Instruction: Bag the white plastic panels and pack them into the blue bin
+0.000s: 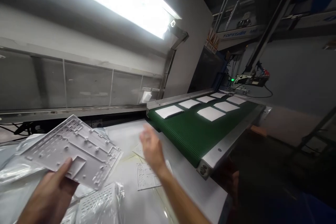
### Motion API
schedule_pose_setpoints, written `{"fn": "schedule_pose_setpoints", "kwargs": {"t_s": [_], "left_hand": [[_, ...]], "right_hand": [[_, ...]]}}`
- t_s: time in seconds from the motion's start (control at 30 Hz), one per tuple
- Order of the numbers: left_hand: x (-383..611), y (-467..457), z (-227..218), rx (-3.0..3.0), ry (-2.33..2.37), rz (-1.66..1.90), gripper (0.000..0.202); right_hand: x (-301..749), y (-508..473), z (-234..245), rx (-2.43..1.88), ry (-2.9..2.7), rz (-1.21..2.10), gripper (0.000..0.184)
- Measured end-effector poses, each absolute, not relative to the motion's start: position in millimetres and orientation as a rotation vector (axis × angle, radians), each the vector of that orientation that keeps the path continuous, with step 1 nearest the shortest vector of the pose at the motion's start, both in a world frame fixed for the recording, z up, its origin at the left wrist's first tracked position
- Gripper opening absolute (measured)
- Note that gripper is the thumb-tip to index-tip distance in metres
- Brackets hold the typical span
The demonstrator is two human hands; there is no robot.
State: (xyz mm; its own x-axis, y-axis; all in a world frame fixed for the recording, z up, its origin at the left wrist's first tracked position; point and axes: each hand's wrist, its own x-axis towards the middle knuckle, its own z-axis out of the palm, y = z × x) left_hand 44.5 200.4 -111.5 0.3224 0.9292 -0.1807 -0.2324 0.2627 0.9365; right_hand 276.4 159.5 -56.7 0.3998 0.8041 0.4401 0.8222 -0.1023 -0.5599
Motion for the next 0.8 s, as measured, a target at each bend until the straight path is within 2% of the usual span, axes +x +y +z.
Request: {"fn": "schedule_pose_setpoints", "kwargs": {"t_s": [0.07,0.17,0.33,0.53,0.67,0.8], "left_hand": [[38.3,207.9,-105.8,0.809,0.931,1.039,0.034],[35.5,204.4,-99.7,0.555,0.957,0.966,0.042],[22.7,196.8,-101.1,0.37,0.781,0.869,0.05],[1.9,197.3,-106.6,0.318,0.576,0.741,0.055],[-1.6,192.7,-108.5,0.334,0.507,0.602,0.06],[1.0,188.4,-118.0,0.347,0.493,0.593,0.056]], "right_hand": [[325.0,194.6,-31.0,-2.031,-1.327,-0.186,0.059],[393.7,242.5,-7.7,-2.253,-1.299,-0.29,0.075],[450.1,280.9,-9.6,-2.561,-1.277,-0.261,0.049],[461.0,279.0,-8.8,-2.512,-1.493,-0.452,0.03],[452.0,260.7,9.3,-2.365,-1.261,-0.697,0.029],[437.2,238.0,25.4,-2.188,-1.057,-0.747,0.027]]}}
